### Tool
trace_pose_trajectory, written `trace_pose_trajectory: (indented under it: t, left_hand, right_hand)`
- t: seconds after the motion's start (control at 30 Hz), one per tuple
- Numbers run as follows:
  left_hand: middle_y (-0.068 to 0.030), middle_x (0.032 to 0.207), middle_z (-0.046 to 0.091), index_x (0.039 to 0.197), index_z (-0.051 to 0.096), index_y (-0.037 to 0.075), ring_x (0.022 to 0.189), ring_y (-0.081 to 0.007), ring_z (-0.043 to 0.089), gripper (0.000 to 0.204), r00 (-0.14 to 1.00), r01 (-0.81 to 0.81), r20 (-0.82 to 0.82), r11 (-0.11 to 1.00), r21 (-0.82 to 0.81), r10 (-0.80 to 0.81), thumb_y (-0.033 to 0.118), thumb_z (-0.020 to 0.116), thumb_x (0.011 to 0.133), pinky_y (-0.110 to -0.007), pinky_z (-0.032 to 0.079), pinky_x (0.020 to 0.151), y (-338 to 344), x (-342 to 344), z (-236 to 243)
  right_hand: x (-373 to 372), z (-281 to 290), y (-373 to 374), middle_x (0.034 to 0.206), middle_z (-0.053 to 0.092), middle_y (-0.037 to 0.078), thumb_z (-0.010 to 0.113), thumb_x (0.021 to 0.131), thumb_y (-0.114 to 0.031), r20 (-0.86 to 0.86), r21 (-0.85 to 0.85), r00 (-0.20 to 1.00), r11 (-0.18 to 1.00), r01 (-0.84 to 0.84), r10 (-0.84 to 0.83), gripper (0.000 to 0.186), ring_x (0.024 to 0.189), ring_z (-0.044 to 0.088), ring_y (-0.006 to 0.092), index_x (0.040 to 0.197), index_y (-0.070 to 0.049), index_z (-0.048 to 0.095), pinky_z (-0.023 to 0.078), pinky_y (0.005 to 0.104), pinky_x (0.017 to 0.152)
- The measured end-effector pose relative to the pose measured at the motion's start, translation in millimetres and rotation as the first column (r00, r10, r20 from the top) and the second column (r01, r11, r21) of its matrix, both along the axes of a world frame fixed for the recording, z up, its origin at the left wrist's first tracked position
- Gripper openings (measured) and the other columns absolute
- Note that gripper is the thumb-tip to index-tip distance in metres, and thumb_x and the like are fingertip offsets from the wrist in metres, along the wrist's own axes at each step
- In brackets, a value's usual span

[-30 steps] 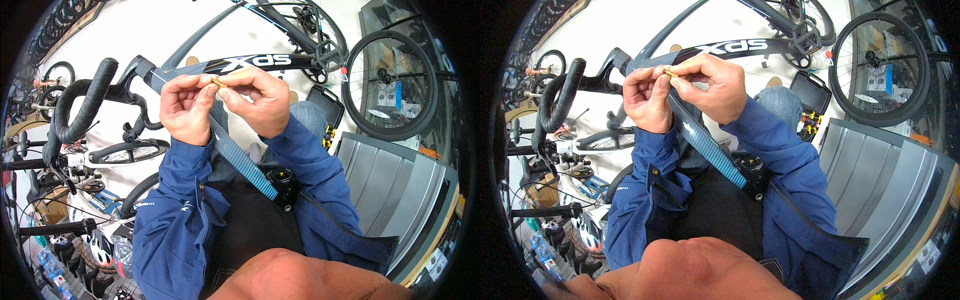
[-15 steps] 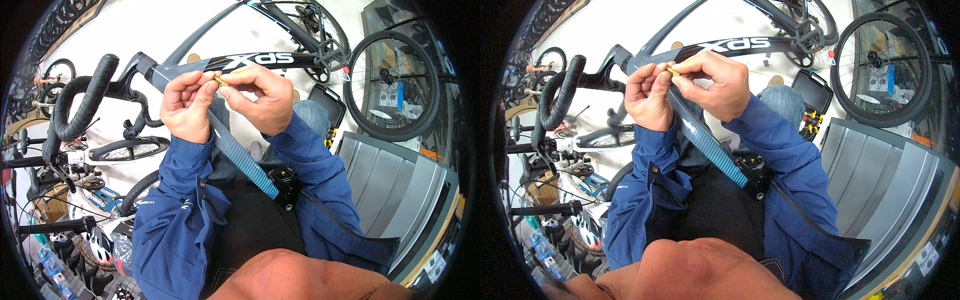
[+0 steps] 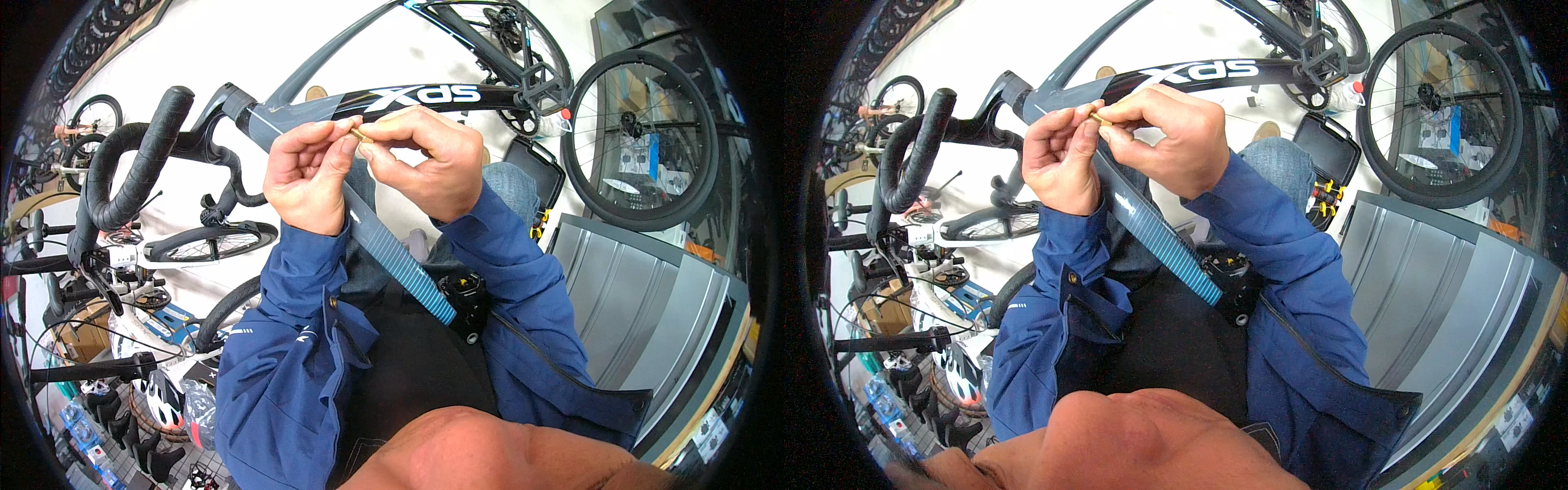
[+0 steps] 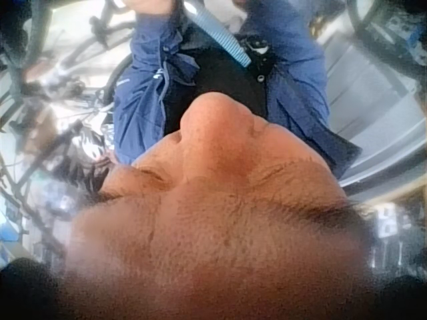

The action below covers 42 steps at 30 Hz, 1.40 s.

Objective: The person works on a bicycle's handlebar stem, inserting a small brass component into the steerer tube and tapping it into place. They then retrieve a lubricant bottle and a syringe, preparing to apply lubricant to the component.

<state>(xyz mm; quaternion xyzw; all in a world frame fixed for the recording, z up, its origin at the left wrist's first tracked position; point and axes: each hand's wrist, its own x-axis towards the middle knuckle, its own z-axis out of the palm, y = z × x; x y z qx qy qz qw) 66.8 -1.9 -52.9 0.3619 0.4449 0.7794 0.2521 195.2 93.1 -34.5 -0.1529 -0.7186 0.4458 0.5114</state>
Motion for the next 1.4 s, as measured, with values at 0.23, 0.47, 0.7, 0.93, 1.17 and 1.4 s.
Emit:
trace_pose_trajectory:
  t: [0.23, 0.47, 0.7, 0.93, 1.17, 1.4]
  left_hand:
    - [-0.0205, 0.113, 0.074, 0.113, 0.061, 0.001, 0.109, -0.0305, 0.074, 0.029, 0.981, -0.064, -0.182, 0.997, 0.034, 0.069, -0.014, 0.072, 0.090, -0.041, 0.061, 0.099, 1, 3, -2]
    - [-0.0234, 0.114, 0.073, 0.115, 0.061, -0.002, 0.107, -0.0261, 0.074, 0.028, 0.968, -0.064, -0.236, 0.993, 0.097, 0.086, -0.016, 0.069, 0.091, -0.037, 0.062, 0.095, 5, 7, 1]
    - [-0.0245, 0.119, 0.071, 0.124, 0.055, 0.000, 0.109, -0.0266, 0.072, 0.030, 0.977, 0.088, 0.190, 0.995, 0.051, -0.096, -0.008, 0.066, 0.097, -0.037, 0.062, 0.092, 2, 7, 3]
    - [-0.0221, 0.127, 0.069, 0.127, 0.056, 0.004, 0.112, -0.0256, 0.070, 0.030, 0.791, 0.274, 0.534, 0.953, 0.128, -0.299, -0.004, 0.063, 0.099, -0.037, 0.057, 0.099, -2, 3, 6]
    - [-0.0187, 0.125, 0.070, 0.129, 0.057, 0.004, 0.121, -0.0270, 0.067, 0.034, 0.787, 0.343, 0.504, 0.931, 0.123, -0.357, -0.006, 0.066, 0.097, -0.039, 0.055, 0.105, -3, -1, 8]
    - [-0.0184, 0.121, 0.072, 0.123, 0.060, 0.002, 0.120, -0.0261, 0.068, 0.035, 0.784, 0.476, 0.444, 0.879, 0.017, -0.433, -0.009, 0.072, 0.092, -0.039, 0.055, 0.106, -5, -25, 12]
  right_hand:
    - [2, -3, -7, 0.092, 0.076, 0.010, 0.077, 0.087, 0.003, -0.053, -0.363, 0.990, 0.921, -0.143, 0.132, 0.013, 0.085, 0.074, 0.0131, 0.099, 0.004, 0.074, 0.063, 0.0269, 0.077]
    - [2, -9, -9, 0.110, 0.073, 0.015, 0.069, 0.094, 0.005, -0.369, -0.683, 0.888, 0.568, -0.459, 0.274, 0.018, 0.103, 0.072, 0.0171, 0.112, 0.009, 0.067, 0.061, 0.0299, 0.092]
    - [-5, -15, -16, 0.116, 0.071, 0.017, 0.067, 0.094, 0.010, -0.420, -0.606, 0.880, 0.652, -0.455, 0.224, 0.018, 0.107, 0.071, 0.0194, 0.112, 0.009, 0.065, 0.061, 0.0319, 0.095]
    - [-5, -13, -16, 0.116, 0.071, 0.018, 0.067, 0.094, 0.010, -0.384, -0.584, 0.897, 0.696, -0.418, 0.217, 0.016, 0.107, 0.071, 0.0195, 0.110, 0.009, 0.065, 0.060, 0.0300, 0.094]
    - [1, -12, -12, 0.116, 0.072, 0.019, 0.068, 0.094, 0.009, -0.354, -0.558, 0.897, 0.711, -0.429, 0.263, 0.019, 0.107, 0.072, 0.0211, 0.113, 0.010, 0.067, 0.061, 0.0321, 0.096]
    - [7, -12, -10, 0.118, 0.072, 0.021, 0.070, 0.093, 0.008, -0.242, -0.512, 0.927, 0.775, -0.372, 0.285, 0.021, 0.109, 0.072, 0.0220, 0.113, 0.010, 0.069, 0.060, 0.0327, 0.097]
